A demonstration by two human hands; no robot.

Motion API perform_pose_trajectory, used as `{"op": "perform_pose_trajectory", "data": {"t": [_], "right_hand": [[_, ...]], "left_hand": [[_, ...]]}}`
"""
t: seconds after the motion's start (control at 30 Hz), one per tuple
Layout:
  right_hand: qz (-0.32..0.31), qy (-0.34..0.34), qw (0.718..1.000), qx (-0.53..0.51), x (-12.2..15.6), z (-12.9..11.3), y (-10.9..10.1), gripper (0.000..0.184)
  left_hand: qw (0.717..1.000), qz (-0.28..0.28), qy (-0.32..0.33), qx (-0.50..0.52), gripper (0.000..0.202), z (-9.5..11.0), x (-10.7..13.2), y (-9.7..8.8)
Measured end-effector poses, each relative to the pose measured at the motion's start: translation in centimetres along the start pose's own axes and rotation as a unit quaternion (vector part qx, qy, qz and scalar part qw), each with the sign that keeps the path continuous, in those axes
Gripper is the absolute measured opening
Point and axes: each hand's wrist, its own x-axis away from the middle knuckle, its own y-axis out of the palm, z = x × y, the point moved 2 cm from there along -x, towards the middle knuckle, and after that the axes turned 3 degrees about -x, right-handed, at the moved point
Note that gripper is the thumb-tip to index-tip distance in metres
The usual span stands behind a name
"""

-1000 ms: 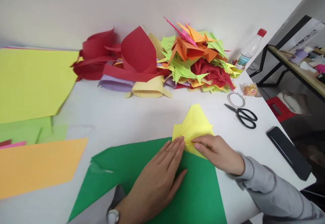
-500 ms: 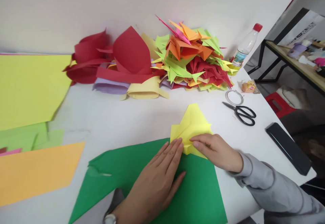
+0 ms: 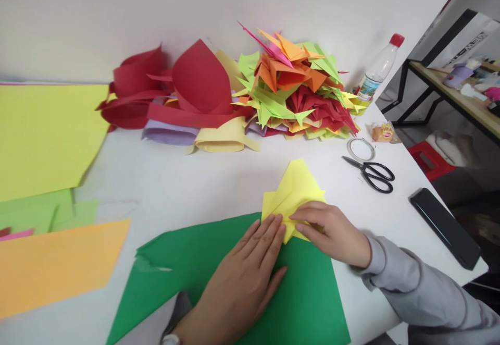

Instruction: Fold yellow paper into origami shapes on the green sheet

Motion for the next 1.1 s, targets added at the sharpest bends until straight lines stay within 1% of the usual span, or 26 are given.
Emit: {"op": "perform_pose_trajectory", "data": {"t": [0.17, 0.27, 0.3, 0.37, 0.47, 0.67, 0.83, 0.97, 1.1], "right_hand": [[-0.004, -0.051, 0.994, 0.099, 0.4, -0.1, 0.4, 0.023], [-0.005, -0.066, 0.99, 0.127, 0.5, -0.1, 0.7, 0.024], [-0.004, -0.071, 0.988, 0.134, 0.6, -0.2, 0.7, 0.025], [0.001, -0.081, 0.986, 0.144, 0.6, -0.3, 0.8, 0.027], [0.006, -0.084, 0.986, 0.147, 0.6, -0.3, 0.8, 0.028], [0.006, -0.076, 0.987, 0.141, 0.7, -0.2, 0.8, 0.025], [0.007, -0.073, 0.989, 0.132, 0.7, -0.1, 0.8, 0.025], [0.002, -0.075, 0.988, 0.132, 0.7, -0.1, 0.7, 0.026], [0.005, -0.069, 0.989, 0.128, 0.7, -0.1, 0.7, 0.026]], "left_hand": [[1.0, -0.011, -0.006, -0.004, 0.06, 0.2, 0.0, -0.2], [1.0, -0.011, -0.004, -0.007, 0.061, 0.3, -0.1, -0.4], [1.0, -0.008, -0.009, -0.008, 0.062, 0.3, -0.1, -0.4], [0.999, 0.002, -0.038, -0.016, 0.066, 0.3, 0.1, -0.6], [0.995, 0.014, -0.093, -0.034, 0.07, 0.5, 0.4, -0.7], [0.992, 0.002, -0.128, -0.018, 0.064, 0.7, 0.8, -0.5], [0.99, -0.004, -0.138, -0.025, 0.07, 0.5, 1.0, -0.4], [0.99, -0.012, -0.133, -0.039, 0.072, 0.5, 0.9, -0.3], [0.991, -0.012, -0.124, -0.047, 0.067, 0.5, 0.7, -0.3]]}}
